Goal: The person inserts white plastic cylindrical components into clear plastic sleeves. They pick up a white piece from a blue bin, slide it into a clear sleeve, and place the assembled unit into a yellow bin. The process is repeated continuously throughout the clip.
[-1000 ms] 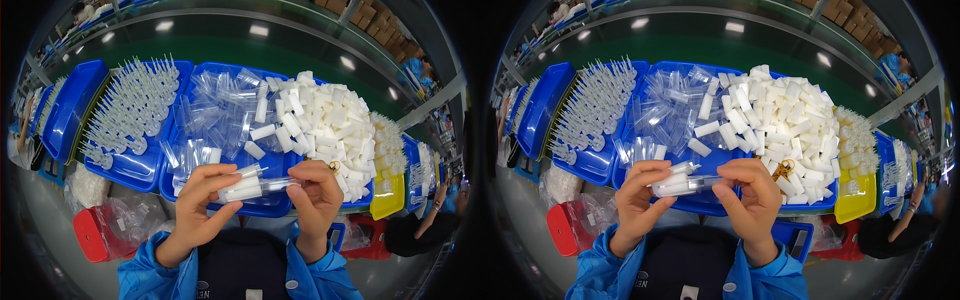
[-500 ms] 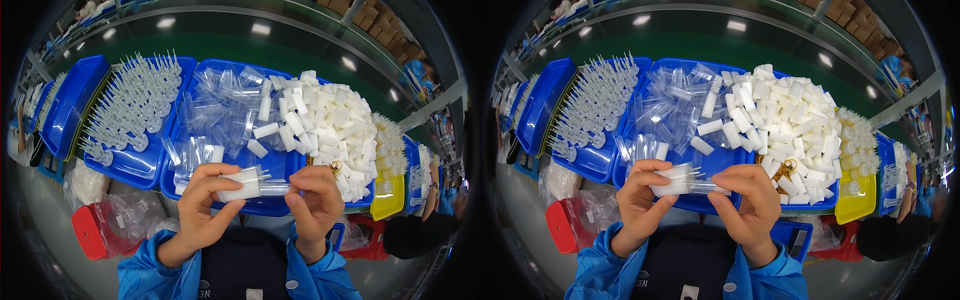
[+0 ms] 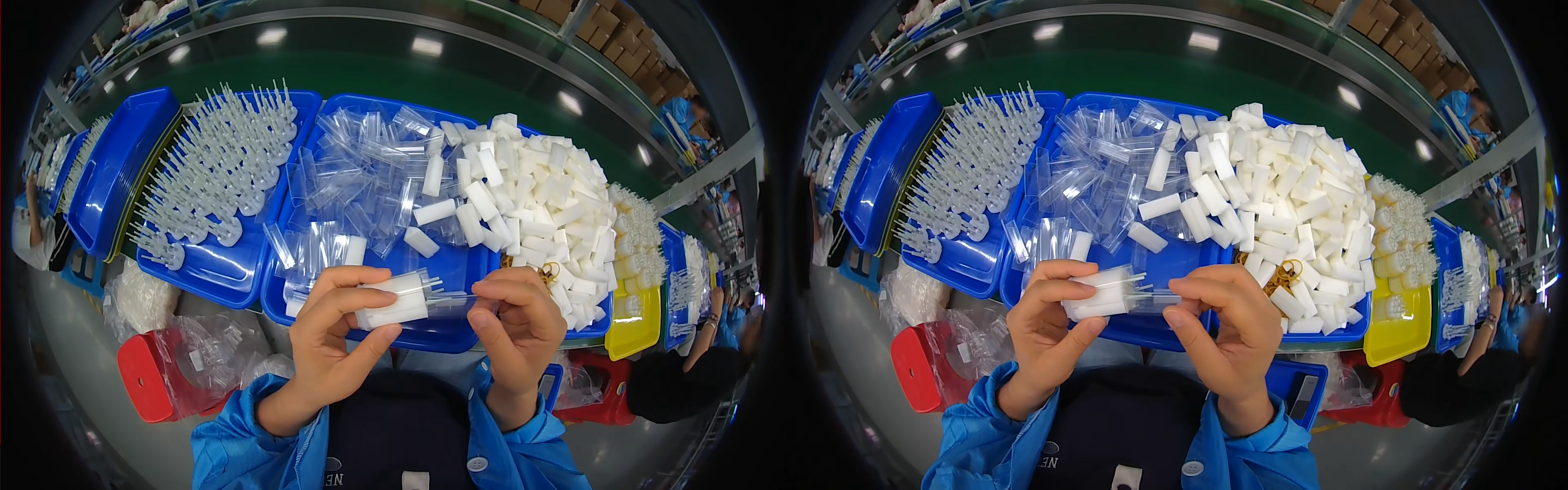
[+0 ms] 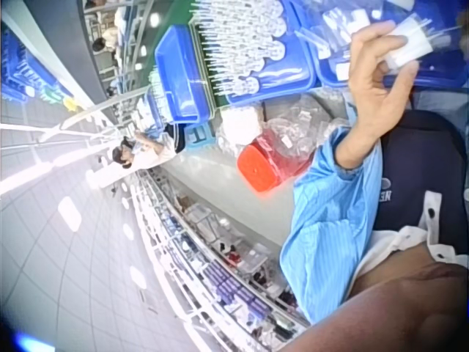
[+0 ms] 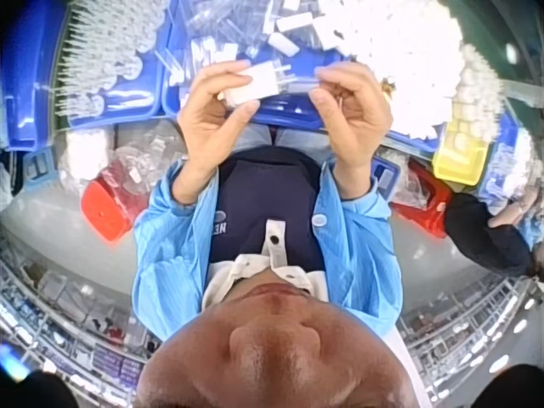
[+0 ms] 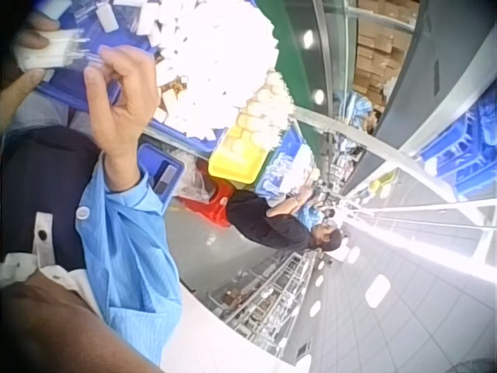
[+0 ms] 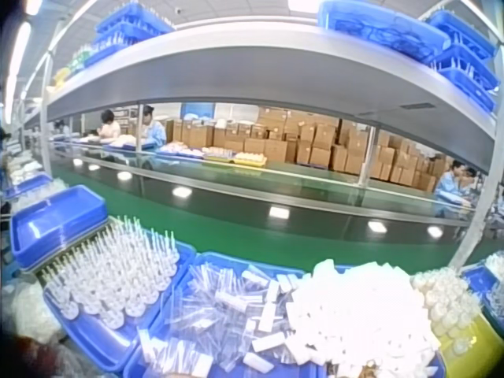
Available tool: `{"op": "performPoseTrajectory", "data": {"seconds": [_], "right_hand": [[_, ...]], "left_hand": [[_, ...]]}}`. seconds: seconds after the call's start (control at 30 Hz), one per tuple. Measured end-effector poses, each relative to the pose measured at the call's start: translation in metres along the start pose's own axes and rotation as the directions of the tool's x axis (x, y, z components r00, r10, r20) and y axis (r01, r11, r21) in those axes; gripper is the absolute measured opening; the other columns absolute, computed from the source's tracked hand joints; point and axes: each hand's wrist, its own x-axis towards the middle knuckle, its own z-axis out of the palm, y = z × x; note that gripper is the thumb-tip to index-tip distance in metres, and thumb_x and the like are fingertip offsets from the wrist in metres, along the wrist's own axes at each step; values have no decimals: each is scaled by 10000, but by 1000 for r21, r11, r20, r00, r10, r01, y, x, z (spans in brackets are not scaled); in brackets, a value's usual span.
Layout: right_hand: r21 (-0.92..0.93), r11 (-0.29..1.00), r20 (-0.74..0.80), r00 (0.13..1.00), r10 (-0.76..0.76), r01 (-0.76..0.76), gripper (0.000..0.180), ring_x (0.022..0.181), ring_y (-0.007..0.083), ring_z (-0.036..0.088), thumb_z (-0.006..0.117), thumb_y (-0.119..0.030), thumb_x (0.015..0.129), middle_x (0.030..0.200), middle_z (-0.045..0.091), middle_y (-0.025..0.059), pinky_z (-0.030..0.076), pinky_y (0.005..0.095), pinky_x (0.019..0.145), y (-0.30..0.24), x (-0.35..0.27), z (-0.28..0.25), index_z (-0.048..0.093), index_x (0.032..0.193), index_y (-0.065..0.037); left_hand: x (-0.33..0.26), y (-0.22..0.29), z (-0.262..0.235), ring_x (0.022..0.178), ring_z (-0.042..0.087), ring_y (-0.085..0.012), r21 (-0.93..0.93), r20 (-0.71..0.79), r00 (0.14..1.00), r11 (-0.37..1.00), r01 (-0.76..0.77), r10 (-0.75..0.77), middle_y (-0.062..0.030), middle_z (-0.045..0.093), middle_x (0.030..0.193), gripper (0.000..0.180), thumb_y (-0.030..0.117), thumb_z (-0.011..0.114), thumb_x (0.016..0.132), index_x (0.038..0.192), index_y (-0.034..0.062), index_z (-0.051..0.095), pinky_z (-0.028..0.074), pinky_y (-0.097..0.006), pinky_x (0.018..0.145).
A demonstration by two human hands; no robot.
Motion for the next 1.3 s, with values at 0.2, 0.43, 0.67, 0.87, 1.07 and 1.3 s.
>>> {"op": "performPoseTrajectory", "data": {"seconds": [0.2, 0.43, 0.67, 0.87, 1.07, 1.3], "right_hand": [[-2, 999, -31, 999, 35, -35, 213, 718, 123, 583, 713, 43, 778, 952, 597, 130, 462, 218, 635, 2, -2, 4, 661, 984, 56], [102, 993, -98, 993, 61, -51, 200, 766, 117, 584, 665, 56, 826, 1014, 570, 131, 484, 228, 684, 10, -10, 15, 624, 1022, 71], [157, 975, -61, 984, 166, -155, 229, 821, 124, 589, 632, 80, 842, 1028, 564, 124, 498, 243, 739, 11, -3, 15, 593, 1068, 82], [194, 962, -21, 980, 198, -190, 242, 833, 122, 587, 630, 82, 843, 1058, 570, 135, 499, 247, 746, 15, 2, 11, 589, 1081, 80], [302, 951, -109, 989, 104, -67, 250, 819, 121, 587, 633, 71, 845, 1072, 577, 144, 494, 244, 731, 24, -6, 16, 593, 1092, 72], [185, 973, 57, 990, 129, -137, 270, 815, 110, 597, 641, 41, 859, 1040, 638, 155, 495, 234, 734, 17, 2, 3, 587, 1122, 65]], "left_hand": [[0, 0, 3, 1080, 609, -247, 36, -15, 1000, 999, 0, 1, -179, 488, 1244, 289, -96, 671, 804, 1084, -47, 619, 572, -293, 837], [-1, 0, 8, 1116, 567, -270, 134, -41, 998, 990, -47, 53, -179, 447, 1268, 282, -102, 662, 799, 1068, -27, 617, 509, -328, 903], [1, -5, 7, 1117, 553, -275, 292, 0, 984, 942, -168, 176, -190, 459, 1261, 250, -87, 688, 786, 1022, -22, 638, 479, -341, 921], [2, -5, 9, 1067, 608, -306, 302, -8, 984, 938, -168, 179, -186, 505, 1198, 275, -72, 712, 763, 1026, -1, 678, 527, -359, 866], [3, -6, 9, 1111, 560, -300, 293, 41, 974, 930, -224, 222, -202, 490, 1223, 254, -75, 715, 765, 1004, -18, 650, 482, -359, 913], [-1, -5, 8, 1116, 566, -306, 293, 57, 979, 934, -205, 197, -206, 491, 1218, 255, -78, 716, 764, 1004, -29, 643, 500, -366, 903]]}}
